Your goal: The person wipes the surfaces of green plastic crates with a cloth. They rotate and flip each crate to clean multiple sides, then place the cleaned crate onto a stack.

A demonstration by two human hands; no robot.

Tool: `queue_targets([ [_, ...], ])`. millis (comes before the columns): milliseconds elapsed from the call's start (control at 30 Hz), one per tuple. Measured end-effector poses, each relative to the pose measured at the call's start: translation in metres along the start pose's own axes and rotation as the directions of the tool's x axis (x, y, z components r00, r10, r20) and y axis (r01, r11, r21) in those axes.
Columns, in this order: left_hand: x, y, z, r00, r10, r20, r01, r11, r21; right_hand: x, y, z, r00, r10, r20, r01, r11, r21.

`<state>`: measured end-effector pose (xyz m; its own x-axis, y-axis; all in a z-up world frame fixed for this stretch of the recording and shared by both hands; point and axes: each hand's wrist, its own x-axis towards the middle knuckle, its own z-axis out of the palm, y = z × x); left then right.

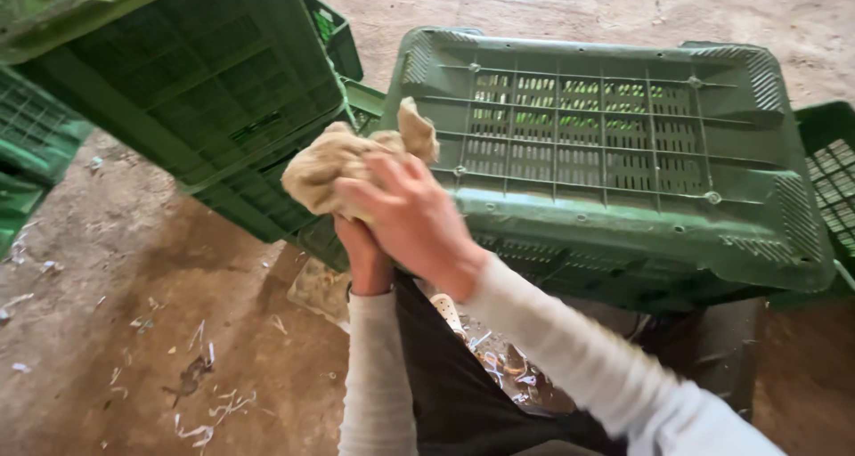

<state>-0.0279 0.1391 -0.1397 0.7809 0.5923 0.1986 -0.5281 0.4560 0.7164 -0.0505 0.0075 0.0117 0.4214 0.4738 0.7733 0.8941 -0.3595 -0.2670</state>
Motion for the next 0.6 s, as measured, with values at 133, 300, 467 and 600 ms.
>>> queue_targets([
  [133,0.003,-0.007,-0.012,0.989,-0.111,-0.095,0.097,0.985,-0.145,0.042,0.019,0.026,0.975,-0.153,0.162,0.171,0.980,-0.105],
  [300,-0.009,-0.014,-0.006,0.973,0.228,-0.038,-0.218,0.960,0.177,0.090,0.119,0.047,0.853,0.076,0.516,-0.154,0.982,0.110],
  [467,-0.011,-0.009,0.008,0.920,0.392,0.018,-0.354,0.810,0.467,0.116,0.205,0.089,0.999,0.004,0.046,0.009,0.959,-0.283],
  [600,-0.014,-0.002,0.014,0.962,0.266,-0.056,-0.232,0.912,0.337,0.132,0.239,0.097,0.945,0.326,0.041,-0.315,0.934,-0.171],
])
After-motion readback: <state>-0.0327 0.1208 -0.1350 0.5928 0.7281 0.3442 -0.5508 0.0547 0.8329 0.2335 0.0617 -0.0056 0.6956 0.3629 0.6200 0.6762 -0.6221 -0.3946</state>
